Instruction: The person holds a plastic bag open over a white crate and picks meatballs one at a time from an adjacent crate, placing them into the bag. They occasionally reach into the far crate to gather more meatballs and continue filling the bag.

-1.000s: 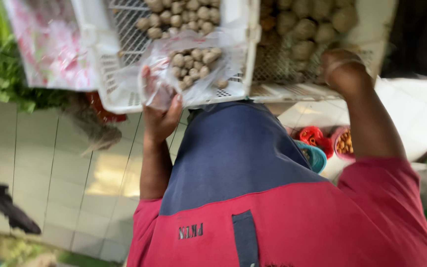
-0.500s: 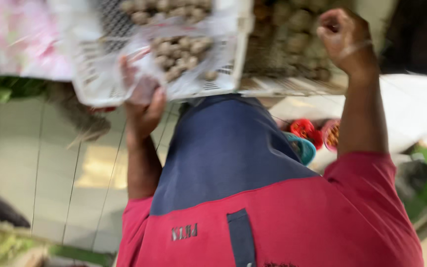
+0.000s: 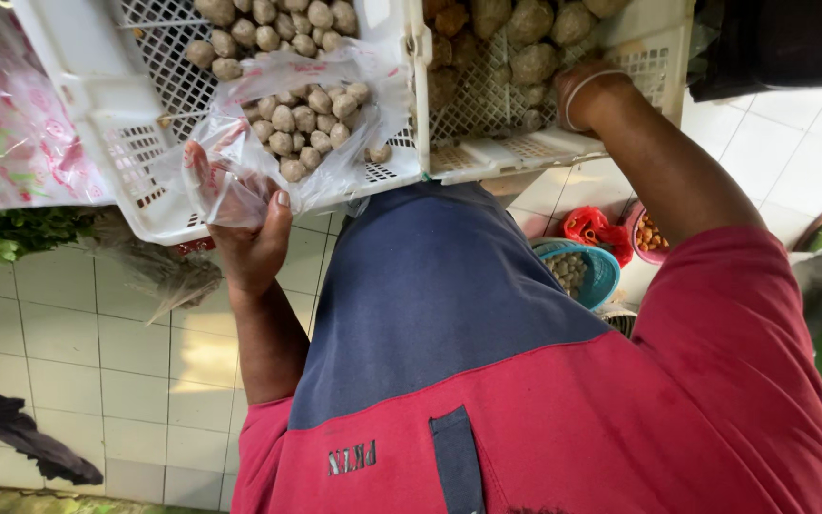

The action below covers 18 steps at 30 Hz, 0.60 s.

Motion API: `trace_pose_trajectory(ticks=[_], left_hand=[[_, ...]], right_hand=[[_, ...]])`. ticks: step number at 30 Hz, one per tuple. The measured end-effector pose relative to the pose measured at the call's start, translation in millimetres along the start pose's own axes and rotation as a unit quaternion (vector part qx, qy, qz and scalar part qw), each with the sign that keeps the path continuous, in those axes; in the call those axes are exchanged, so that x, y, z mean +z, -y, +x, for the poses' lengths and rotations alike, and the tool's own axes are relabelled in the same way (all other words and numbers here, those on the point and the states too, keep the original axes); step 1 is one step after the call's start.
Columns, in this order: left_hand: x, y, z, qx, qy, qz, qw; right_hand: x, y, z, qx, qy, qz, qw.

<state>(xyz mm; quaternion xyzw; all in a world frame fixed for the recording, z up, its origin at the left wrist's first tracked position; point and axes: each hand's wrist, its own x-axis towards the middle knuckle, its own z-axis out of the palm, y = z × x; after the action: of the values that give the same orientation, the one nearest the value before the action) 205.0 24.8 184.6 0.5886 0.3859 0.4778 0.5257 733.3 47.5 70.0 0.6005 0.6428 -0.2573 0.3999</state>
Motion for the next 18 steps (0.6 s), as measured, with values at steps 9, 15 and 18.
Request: trace_pose_trajectory(ticks=[9,15,18], left_hand=[[-2.7,2.3,9.8,0.031,-0.045,0.077,0.996],[-5.4,-1.9,15.2,0.02,-0.029,0.113,0.993],[1.3,1.8,10.7,-0.066,-0.033,-0.033,0.997]], right_hand=[[-79.2,53.2,-128.3,-0.089,-0.225,0.524,0.817],[-124.6,159.4,-145.8,-0.411,-0.226,0.518,0.715],[-121.3,144.8,-136.9,-0.442,-0.182,0.557,0.68]])
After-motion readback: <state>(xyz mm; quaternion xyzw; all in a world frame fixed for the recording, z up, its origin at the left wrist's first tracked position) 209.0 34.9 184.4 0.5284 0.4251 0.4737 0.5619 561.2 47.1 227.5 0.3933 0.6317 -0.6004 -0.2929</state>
